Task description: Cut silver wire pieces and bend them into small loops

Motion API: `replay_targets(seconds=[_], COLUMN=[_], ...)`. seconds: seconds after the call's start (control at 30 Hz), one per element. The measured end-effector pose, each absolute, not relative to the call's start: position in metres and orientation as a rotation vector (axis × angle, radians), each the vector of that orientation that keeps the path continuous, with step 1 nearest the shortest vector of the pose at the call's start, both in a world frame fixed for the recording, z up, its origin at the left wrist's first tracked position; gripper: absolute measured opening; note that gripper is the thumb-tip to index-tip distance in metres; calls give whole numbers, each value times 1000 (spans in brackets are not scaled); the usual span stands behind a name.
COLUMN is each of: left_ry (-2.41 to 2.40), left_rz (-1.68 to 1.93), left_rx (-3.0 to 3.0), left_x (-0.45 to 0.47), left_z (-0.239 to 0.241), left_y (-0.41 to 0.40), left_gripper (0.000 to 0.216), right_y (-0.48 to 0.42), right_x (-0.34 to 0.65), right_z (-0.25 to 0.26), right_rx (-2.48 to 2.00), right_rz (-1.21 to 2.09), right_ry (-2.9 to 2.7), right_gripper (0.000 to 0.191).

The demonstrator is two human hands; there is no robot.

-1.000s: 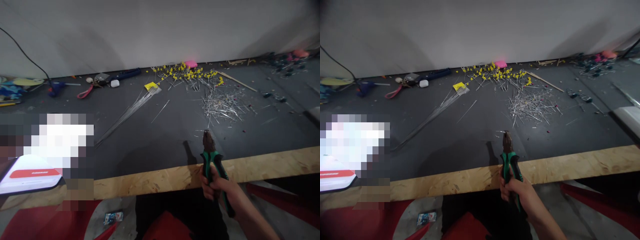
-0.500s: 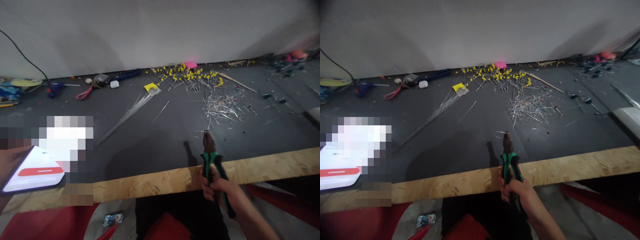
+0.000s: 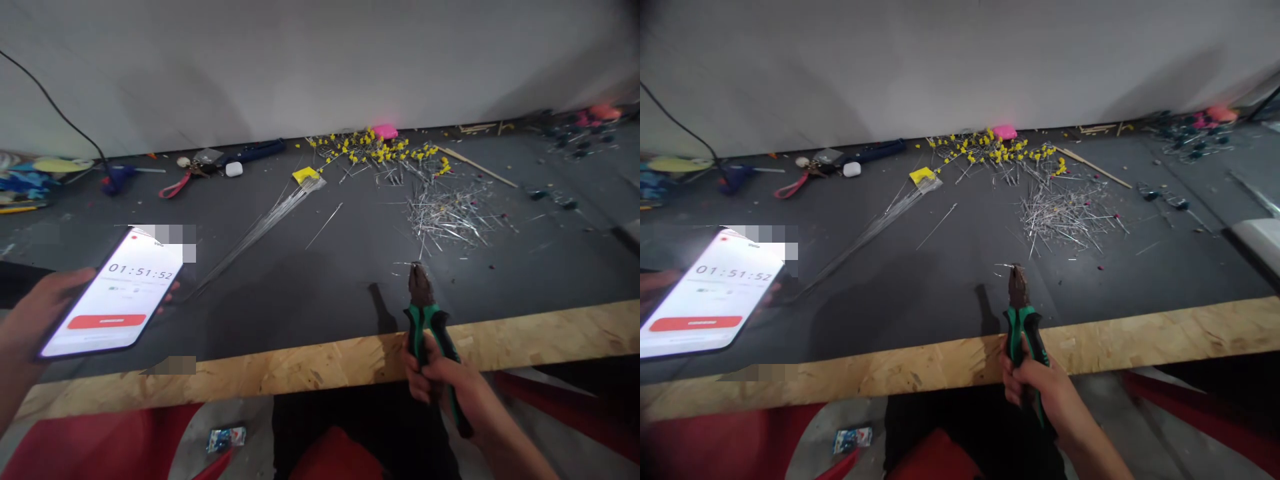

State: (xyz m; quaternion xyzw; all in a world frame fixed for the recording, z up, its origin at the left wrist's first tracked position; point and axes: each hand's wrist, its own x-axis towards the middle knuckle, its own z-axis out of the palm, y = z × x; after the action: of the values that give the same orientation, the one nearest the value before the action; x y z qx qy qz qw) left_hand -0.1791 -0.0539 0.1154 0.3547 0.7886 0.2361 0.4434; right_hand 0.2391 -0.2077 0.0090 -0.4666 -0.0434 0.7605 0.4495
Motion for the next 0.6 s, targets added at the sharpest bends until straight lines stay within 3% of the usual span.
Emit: replay_targets(seconds=[0.1,0.23,0.33,0.4,0.47,0.6], left_ry=[1946,2019,2209,2289,2349,2401], left_rz=[574,488,323,26,-224,-375], left_rx=[649,880,1341,1674,1774,1837], left_x=[-179,-194,-206,-209,-209,-202], left_z=[118,107,95,87,80,65], left_y=[-35,-12,9,23,35,49], left_gripper=[45,41,59,73,82,87], right_y=[-207,-208,-207,-207,-207,-210], right_x=[239,241,242,241,239,231], right_z=[8,6,3,4,6,15], right_rx=[-1160,-1144,-1123,-1130,-1175,-1408], right_rz=[1879,1890,1914,1912,1881,1779], right_ry=[-107,-107,-153,-182,-205,-432], right_gripper=[27,26,28,29,27,16])
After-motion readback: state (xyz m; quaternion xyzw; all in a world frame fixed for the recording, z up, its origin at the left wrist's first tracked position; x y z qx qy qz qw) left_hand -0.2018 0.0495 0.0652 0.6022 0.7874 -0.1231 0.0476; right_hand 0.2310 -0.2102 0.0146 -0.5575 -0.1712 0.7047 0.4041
